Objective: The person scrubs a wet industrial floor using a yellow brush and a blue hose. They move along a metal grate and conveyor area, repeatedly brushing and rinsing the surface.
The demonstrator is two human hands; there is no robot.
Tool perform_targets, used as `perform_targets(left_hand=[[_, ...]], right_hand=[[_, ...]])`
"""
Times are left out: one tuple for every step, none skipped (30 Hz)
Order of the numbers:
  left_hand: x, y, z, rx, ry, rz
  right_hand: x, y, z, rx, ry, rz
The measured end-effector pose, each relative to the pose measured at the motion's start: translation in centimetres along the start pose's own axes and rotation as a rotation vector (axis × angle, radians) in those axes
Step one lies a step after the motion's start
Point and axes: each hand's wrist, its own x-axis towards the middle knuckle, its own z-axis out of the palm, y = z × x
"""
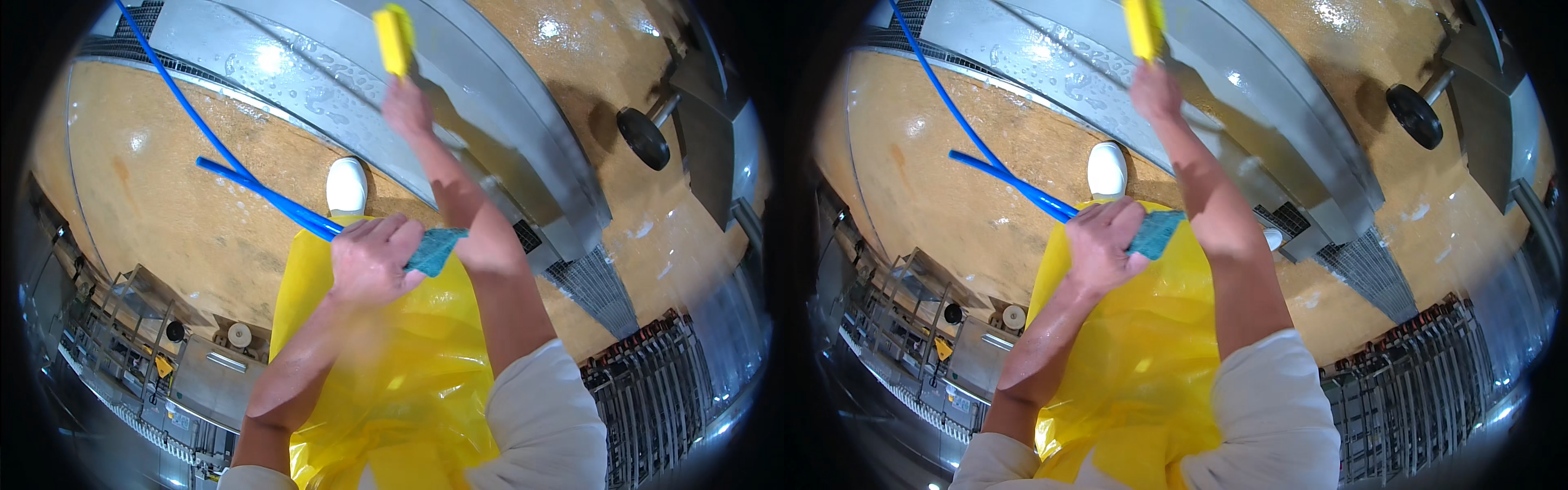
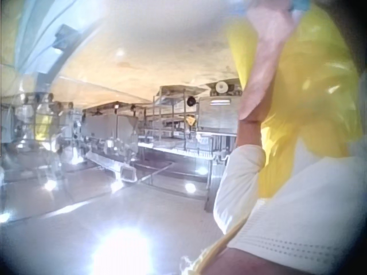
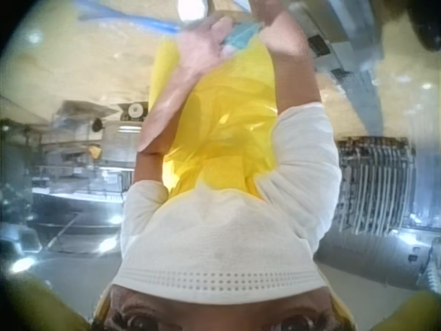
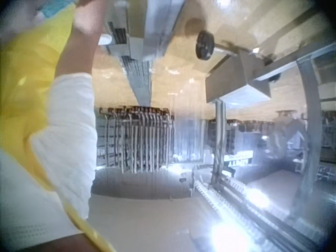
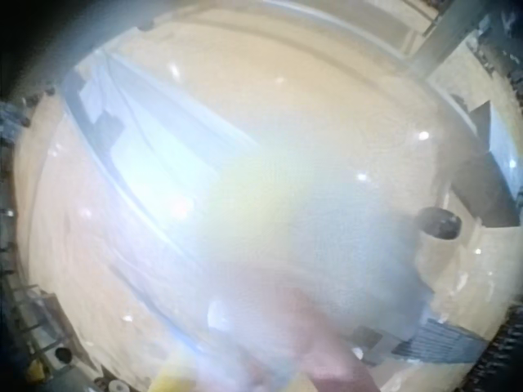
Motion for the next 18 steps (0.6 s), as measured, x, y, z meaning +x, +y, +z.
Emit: perform_targets(left_hand=[[-0.3, -0.6, -0.2, 0.009, 0.02, -0.055], [-0.4, -0.8, -0.7, 0.007, 0.018, -0.08], [-0.7, -1.1, -1.2, 0.011, 0.019, -0.113], [-1.0, -1.2, -1.2, 0.01, 0.03, -0.113], [-1.1, -1.2, -1.2, 0.004, 0.045, -0.107], [-1.1, -1.4, -1.0, 0.002, 0.065, -0.102], [-1.0, -1.5, -0.7, -0.003, 0.084, -0.089], [-1.1, -1.5, -0.4, -0.01, 0.092, -0.08], [-1.1, -1.4, -0.3, -0.021, 0.09, -0.061], [-1.1, -1.2, -0.2, 0.007, 0.064, -0.071], [-1.2, -1.1, 0.0, 0.022, 0.037, -0.067], [-1.5, -0.9, 0.2, 0.032, -0.006, -0.058], [-1.9, -0.8, 0.4, 0.016, -0.004, -0.08], [-2.3, -1.1, 0.6, 0.017, 0.023, -0.124], [-2.7, -0.9, 0.9, 0.021, 0.042, -0.176], [-3.0, -0.4, 0.7, 0.013, 0.032, -0.179], [-2.8, 0.1, 0.2, 0.004, 0.025, -0.168], [-2.3, 0.2, 0.6, 0.0, 0.041, -0.156]], right_hand=[[-0.5, -6.8, -1.5, -0.088, -0.08, 0.072], [-0.3, -6.6, -1.8, -0.104, -0.084, 0.092], [0.0, -6.4, -1.7, -0.123, -0.097, 0.108], [-0.9, -2.5, -1.6, -0.097, -0.028, 0.051], [-2.5, 3.8, -1.5, -0.012, 0.099, -0.032], [-3.9, 8.8, -1.7, 0.084, 0.206, -0.115], [-5.3, 12.0, -2.1, 0.146, 0.275, -0.149], [-6.4, 12.9, -2.3, 0.155, 0.302, -0.101], [-6.9, 11.8, -1.5, 0.121, 0.322, -0.027], [-6.7, 10.3, -0.1, 0.049, 0.372, 0.011], [-5.9, 8.8, 1.8, -0.091, 0.44, 0.014], [-4.7, 8.3, 3.1, -0.245, 0.506, 0.015], [-3.0, 7.1, 2.5, -0.187, 0.06, 0.052], [-2.4, 5.0, -0.5, -0.171, -0.005, 0.116], [-2.9, 2.1, -4.1, -0.148, -0.077, 0.186], [-4.1, 1.6, -6.5, -0.112, -0.152, 0.269], [-6.4, 7.4, -8.0, -0.116, 0.0, 0.195], [-8.7, 13.3, -9.2, -0.125, 0.144, 0.118]])
